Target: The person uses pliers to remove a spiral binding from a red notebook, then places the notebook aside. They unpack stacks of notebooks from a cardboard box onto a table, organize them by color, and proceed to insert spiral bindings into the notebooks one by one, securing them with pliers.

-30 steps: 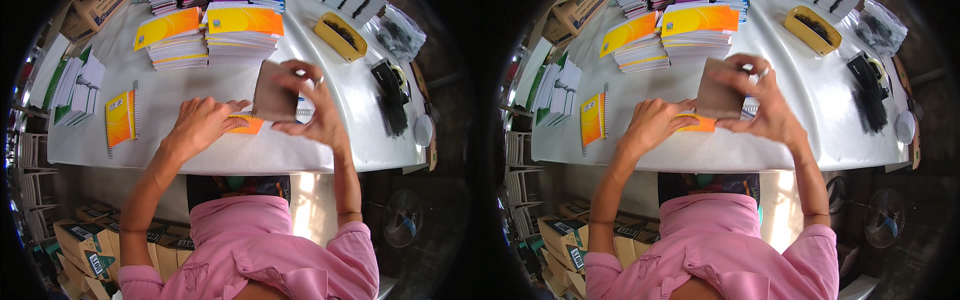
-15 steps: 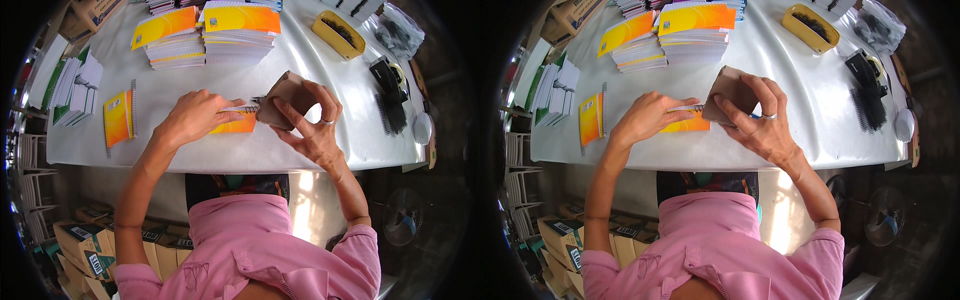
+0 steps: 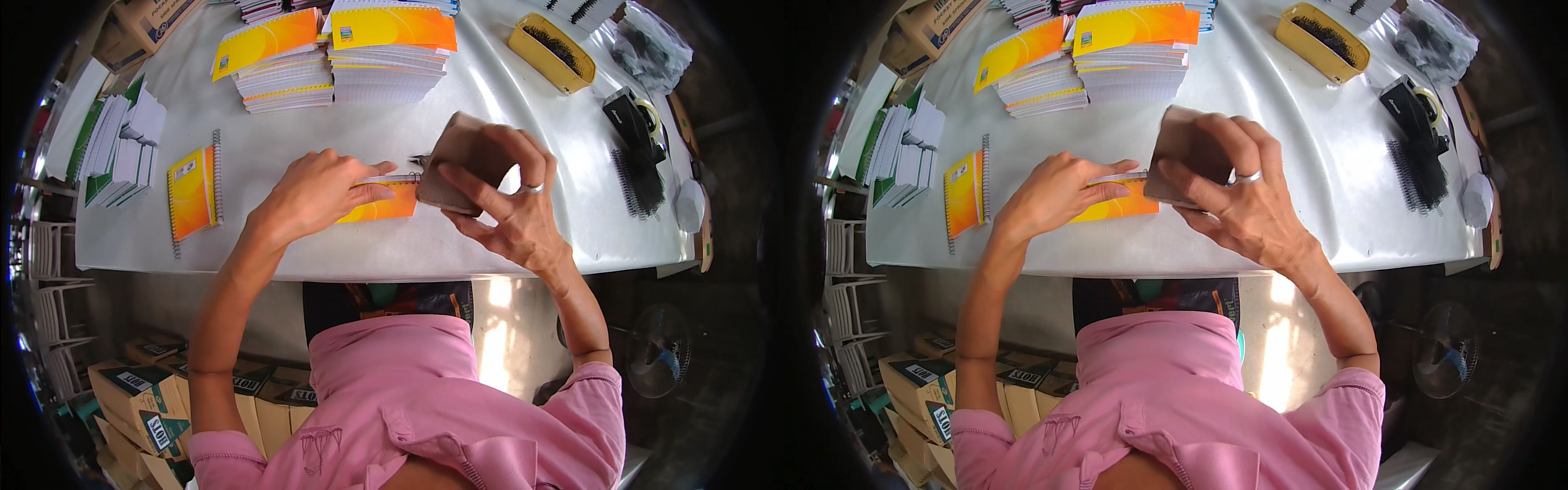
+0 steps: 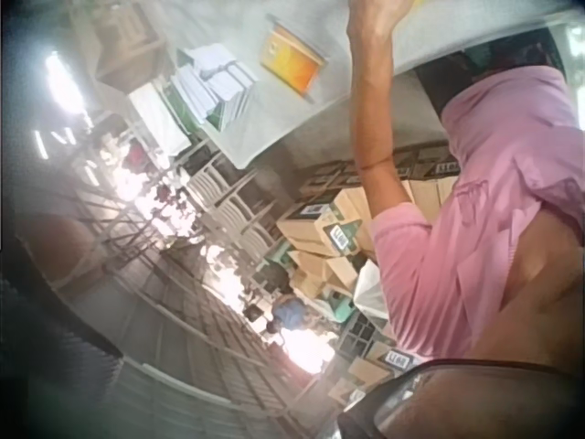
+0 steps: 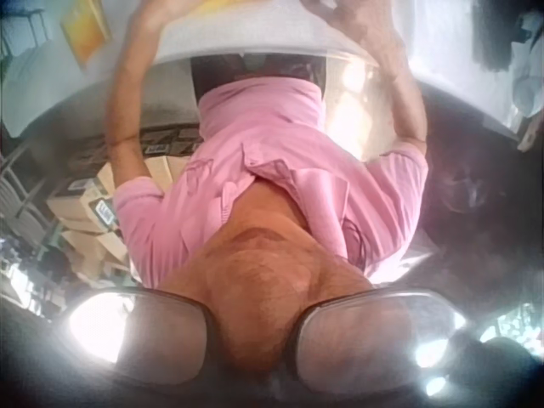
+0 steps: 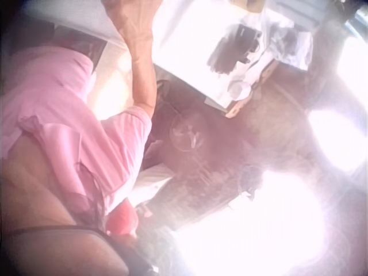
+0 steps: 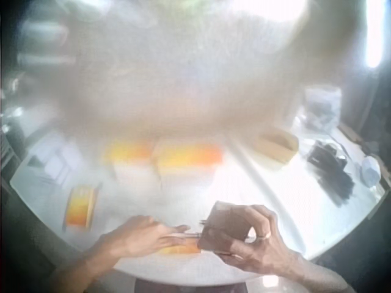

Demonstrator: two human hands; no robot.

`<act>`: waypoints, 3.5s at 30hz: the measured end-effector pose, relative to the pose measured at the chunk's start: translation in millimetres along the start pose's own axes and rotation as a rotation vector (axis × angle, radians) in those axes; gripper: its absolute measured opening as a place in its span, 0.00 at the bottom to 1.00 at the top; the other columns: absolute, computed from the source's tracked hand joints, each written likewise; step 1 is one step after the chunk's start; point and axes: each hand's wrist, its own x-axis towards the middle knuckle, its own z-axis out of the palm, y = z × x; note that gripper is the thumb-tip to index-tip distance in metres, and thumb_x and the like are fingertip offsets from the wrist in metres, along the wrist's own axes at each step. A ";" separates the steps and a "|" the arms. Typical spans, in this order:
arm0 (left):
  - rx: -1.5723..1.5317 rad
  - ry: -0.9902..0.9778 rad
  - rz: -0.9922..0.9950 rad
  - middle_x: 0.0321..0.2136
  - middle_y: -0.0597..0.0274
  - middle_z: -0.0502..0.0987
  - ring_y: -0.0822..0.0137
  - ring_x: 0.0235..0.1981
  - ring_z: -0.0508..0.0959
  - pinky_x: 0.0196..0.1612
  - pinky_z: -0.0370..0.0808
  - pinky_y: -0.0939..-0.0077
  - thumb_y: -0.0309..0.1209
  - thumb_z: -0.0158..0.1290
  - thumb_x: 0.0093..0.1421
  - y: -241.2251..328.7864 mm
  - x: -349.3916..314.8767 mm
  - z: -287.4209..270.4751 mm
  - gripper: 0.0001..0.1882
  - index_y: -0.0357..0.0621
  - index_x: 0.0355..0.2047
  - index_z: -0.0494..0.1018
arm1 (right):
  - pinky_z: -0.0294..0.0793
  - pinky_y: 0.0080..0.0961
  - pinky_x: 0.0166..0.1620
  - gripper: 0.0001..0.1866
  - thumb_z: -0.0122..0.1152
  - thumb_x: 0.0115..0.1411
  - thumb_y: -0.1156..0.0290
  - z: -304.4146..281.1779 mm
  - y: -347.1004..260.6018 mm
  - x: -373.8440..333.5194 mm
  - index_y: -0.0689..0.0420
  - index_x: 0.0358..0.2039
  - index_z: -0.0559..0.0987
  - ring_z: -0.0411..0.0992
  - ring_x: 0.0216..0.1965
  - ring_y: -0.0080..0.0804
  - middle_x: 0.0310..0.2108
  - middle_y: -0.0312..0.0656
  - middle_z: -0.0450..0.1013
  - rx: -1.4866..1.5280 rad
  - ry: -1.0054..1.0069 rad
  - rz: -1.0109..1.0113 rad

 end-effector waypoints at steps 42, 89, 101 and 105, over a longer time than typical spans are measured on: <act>0.200 0.324 -0.020 0.39 0.56 0.79 0.54 0.34 0.80 0.34 0.76 0.62 0.50 0.56 0.53 3.8 -6.9 11.8 0.26 0.49 0.48 0.74 | 0.68 0.28 0.47 0.27 0.62 0.55 0.50 46.4 82.6 41.9 0.65 0.39 0.80 0.71 0.42 0.36 0.41 0.48 0.74 1.142 -0.725 0.257; 0.006 0.049 -0.125 0.23 0.50 0.78 0.49 0.27 0.78 0.33 0.75 0.59 0.52 0.56 0.54 -7.9 6.6 -9.6 0.20 0.58 0.41 0.80 | 0.67 0.35 0.44 0.10 0.61 0.49 0.81 64.9 25.7 19.5 0.58 0.33 0.74 0.66 0.39 0.39 0.35 0.39 0.69 0.406 -0.087 -0.049; 0.003 0.012 -0.147 0.24 0.50 0.79 0.49 0.28 0.79 0.34 0.75 0.60 0.53 0.56 0.53 -7.8 5.9 -11.9 0.20 0.58 0.41 0.80 | 0.72 0.35 0.38 0.10 0.63 0.49 0.78 60.8 26.6 20.3 0.57 0.34 0.77 0.70 0.36 0.41 0.32 0.39 0.72 0.441 -0.097 -0.016; 0.025 -0.024 -0.147 0.25 0.51 0.79 0.49 0.29 0.79 0.35 0.75 0.59 0.52 0.55 0.54 -6.6 3.4 -12.2 0.19 0.61 0.41 0.80 | 0.72 0.35 0.36 0.06 0.61 0.53 0.75 56.5 27.7 18.7 0.59 0.32 0.76 0.72 0.33 0.44 0.30 0.42 0.73 0.441 -0.264 0.051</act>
